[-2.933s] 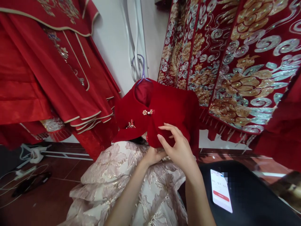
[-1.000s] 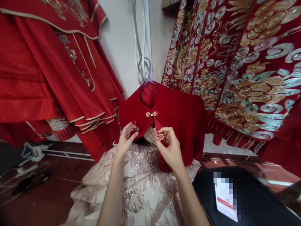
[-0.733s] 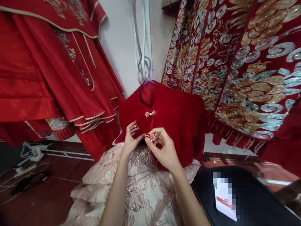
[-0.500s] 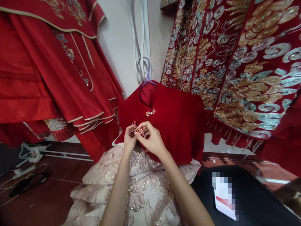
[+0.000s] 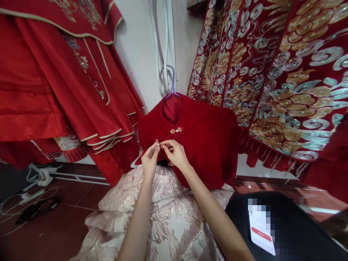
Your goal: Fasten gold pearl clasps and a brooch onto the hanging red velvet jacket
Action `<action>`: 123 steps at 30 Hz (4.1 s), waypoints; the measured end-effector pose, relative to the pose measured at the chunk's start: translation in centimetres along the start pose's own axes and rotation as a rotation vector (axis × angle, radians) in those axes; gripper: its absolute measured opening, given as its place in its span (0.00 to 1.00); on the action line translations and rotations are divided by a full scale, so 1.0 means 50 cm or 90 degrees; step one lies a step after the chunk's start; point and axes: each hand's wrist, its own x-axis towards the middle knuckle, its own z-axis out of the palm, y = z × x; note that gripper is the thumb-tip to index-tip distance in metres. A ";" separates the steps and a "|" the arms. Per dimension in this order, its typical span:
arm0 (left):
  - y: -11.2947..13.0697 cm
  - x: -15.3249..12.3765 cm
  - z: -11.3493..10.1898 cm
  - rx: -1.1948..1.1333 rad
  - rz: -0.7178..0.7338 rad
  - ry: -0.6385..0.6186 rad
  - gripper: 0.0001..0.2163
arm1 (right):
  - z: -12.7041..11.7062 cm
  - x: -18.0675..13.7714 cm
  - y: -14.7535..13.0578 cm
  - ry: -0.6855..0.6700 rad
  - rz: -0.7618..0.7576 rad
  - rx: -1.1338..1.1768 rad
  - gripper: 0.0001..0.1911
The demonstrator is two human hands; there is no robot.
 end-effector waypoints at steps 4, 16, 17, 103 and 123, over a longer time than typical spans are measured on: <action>0.000 0.001 -0.002 -0.009 0.003 -0.023 0.18 | 0.001 -0.002 -0.001 -0.007 -0.007 -0.005 0.12; -0.008 0.019 0.025 0.028 0.008 0.035 0.12 | 0.025 -0.007 0.005 0.069 0.003 -0.065 0.14; -0.008 0.019 0.023 0.035 0.014 0.031 0.12 | 0.026 -0.008 0.005 0.075 0.004 -0.063 0.14; 0.030 -0.009 -0.077 0.610 0.062 -0.201 0.09 | -0.084 -0.141 -0.047 -0.146 0.286 -0.031 0.11; 0.050 -0.024 -0.071 0.607 -0.031 -0.222 0.11 | 0.031 -0.073 0.009 -0.049 0.145 -0.122 0.07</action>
